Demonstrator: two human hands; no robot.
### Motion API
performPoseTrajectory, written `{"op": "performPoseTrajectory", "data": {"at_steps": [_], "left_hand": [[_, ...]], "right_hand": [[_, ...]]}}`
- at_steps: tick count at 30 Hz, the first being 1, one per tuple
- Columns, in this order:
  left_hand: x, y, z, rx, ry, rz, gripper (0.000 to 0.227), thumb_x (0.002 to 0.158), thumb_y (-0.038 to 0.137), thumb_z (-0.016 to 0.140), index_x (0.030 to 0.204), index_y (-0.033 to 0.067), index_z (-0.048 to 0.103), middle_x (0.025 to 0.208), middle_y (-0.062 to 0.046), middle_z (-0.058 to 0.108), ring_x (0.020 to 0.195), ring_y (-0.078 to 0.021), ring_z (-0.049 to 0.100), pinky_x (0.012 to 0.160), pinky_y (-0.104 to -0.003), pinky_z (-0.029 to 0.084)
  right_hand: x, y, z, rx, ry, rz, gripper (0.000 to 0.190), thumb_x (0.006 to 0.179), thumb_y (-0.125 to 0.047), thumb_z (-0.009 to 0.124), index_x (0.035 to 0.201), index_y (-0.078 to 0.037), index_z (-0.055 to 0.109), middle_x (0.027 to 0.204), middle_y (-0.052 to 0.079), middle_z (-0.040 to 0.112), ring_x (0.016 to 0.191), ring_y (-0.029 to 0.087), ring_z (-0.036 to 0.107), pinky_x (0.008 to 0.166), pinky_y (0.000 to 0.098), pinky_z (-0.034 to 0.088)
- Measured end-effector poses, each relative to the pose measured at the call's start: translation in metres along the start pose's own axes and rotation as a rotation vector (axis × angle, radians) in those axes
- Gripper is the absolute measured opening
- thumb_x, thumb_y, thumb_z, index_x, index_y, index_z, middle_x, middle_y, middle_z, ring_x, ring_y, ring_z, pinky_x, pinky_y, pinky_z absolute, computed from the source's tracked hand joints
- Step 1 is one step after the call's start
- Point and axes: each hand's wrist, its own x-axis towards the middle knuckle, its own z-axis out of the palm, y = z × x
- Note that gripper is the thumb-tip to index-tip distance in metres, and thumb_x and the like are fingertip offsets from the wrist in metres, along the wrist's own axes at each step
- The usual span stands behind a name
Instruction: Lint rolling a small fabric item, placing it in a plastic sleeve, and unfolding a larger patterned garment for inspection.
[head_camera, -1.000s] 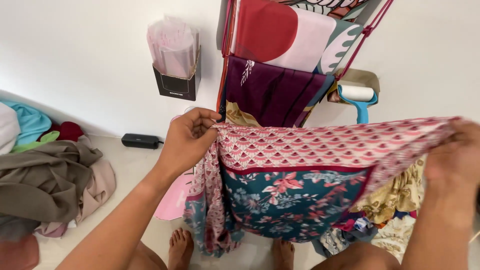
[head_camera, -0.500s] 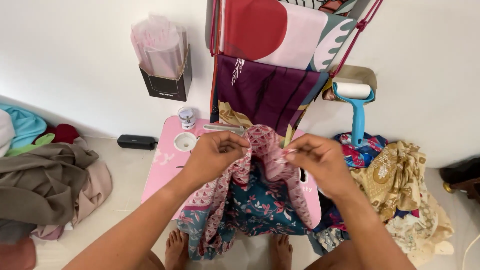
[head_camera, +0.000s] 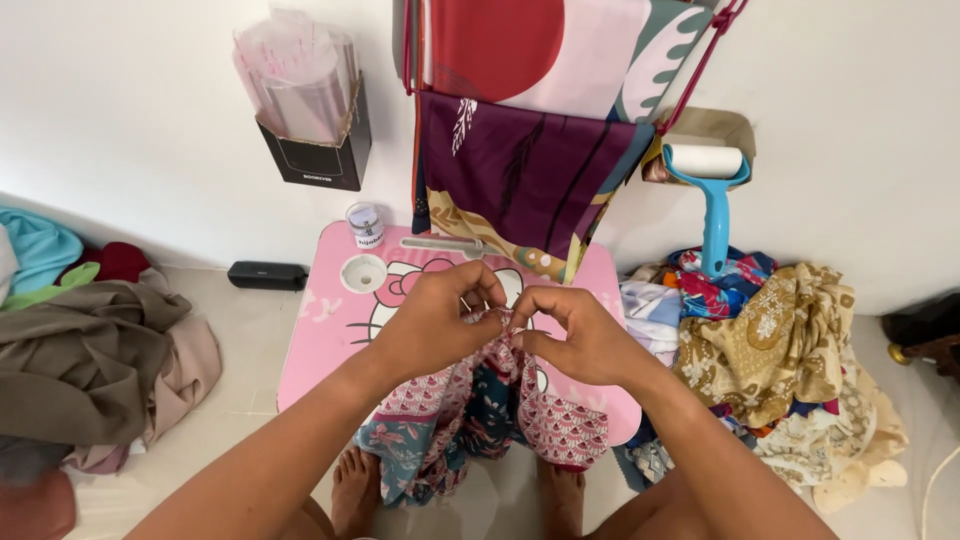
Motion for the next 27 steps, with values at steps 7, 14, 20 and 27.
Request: {"op": "performPoseTrajectory", "data": {"at_steps": [7,14,20,27], "left_hand": [[-0.007,0.003,0.006,0.309,-0.105,-0.004,0.019,0.077,0.008,0.072,0.096,0.0094,0.068,0.075,-0.007,0.073,0.066,-0.0246,0.072,0.059,-0.034,0.057],[-0.016,0.006,0.014,0.127,-0.066,0.016,0.03,0.077,0.014,0.076,0.104,0.0037,0.069,0.076,-0.014,0.071,0.065,-0.0261,0.069,0.062,-0.037,0.057],[-0.021,0.008,0.031,0.449,0.04,0.006,0.024,0.081,0.017,0.067,0.1,0.0028,0.071,0.072,-0.016,0.072,0.066,-0.0375,0.073,0.06,-0.044,0.058],[-0.018,0.018,0.036,0.306,0.294,0.441,0.024,0.078,0.015,0.074,0.101,0.0114,0.067,0.074,-0.006,0.069,0.071,-0.0304,0.072,0.07,-0.038,0.052]], "right_hand": [[-0.004,-0.015,0.006,-0.004,0.027,-0.005,0.007,0.084,0.002,0.073,0.086,-0.002,0.068,0.08,0.008,0.068,0.078,0.016,0.061,0.075,0.0358,0.054],[-0.008,-0.02,-0.002,-0.01,0.114,-0.036,0.006,0.085,0.002,0.074,0.088,-0.001,0.071,0.08,0.007,0.068,0.075,0.013,0.058,0.071,0.0304,0.051],[-0.01,-0.018,-0.011,0.105,0.217,-0.091,0.007,0.086,0.003,0.075,0.091,0.003,0.071,0.087,0.012,0.07,0.077,0.011,0.055,0.069,0.0259,0.049],[-0.017,-0.025,-0.02,0.118,0.288,-0.137,0.008,0.083,0.007,0.076,0.089,0.008,0.07,0.086,0.016,0.07,0.075,0.014,0.058,0.066,0.0266,0.051]]}}
